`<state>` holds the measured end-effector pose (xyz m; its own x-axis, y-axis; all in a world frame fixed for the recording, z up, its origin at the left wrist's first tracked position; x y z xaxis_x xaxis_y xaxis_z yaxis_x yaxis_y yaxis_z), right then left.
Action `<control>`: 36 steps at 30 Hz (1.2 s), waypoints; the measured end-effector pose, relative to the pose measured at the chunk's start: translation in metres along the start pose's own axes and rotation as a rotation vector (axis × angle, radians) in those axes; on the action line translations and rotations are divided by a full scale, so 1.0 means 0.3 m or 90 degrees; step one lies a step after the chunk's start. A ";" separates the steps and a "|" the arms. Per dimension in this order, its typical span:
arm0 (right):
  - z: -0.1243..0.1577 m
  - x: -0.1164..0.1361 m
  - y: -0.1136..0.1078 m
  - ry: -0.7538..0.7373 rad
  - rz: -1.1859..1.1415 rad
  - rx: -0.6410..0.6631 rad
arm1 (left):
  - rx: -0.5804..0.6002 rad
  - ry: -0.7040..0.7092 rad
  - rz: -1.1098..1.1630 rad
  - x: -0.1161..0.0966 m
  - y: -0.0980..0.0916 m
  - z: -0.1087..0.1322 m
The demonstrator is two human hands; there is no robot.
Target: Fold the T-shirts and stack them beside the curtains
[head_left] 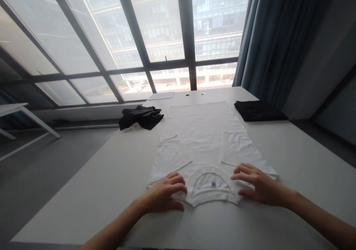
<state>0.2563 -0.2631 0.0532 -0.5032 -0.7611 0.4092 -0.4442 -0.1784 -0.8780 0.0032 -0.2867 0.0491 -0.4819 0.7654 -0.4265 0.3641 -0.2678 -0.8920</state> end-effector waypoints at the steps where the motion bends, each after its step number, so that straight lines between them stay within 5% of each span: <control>1: 0.011 0.007 0.004 0.003 -0.004 0.013 | -0.007 0.017 -0.018 -0.012 0.002 -0.001; 6: 0.026 0.031 0.026 -0.009 0.005 0.041 | -0.037 0.090 -0.083 -0.045 0.002 -0.008; 11: 0.036 0.029 0.041 -0.045 0.082 -0.006 | -0.089 0.050 -0.099 -0.013 -0.018 0.008; 21: 0.096 0.033 0.033 -0.073 0.186 -0.055 | -0.040 0.051 -0.158 -0.012 0.035 0.023; 28: 0.101 0.012 -0.026 -0.011 0.149 -0.178 | -0.147 0.032 -0.155 -0.002 -0.017 0.032; 36: 0.147 0.071 -0.042 -0.042 0.100 -0.192 | -0.160 0.092 -0.186 -0.103 -0.039 0.074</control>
<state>0.2840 -0.3047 0.0621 -0.5384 -0.8048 0.2497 -0.5696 0.1293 -0.8117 -0.0039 -0.3204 0.0694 -0.4840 0.8669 -0.1192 0.4202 0.1108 -0.9006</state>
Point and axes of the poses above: each hand's wrist, its own z-axis away from the middle knuckle, its own y-axis out of the palm, x = y × z, the point moved 10 cm from there along -z, towards the middle knuckle, and after that the axes turned 1 degree about y, right-handed, at the moved point
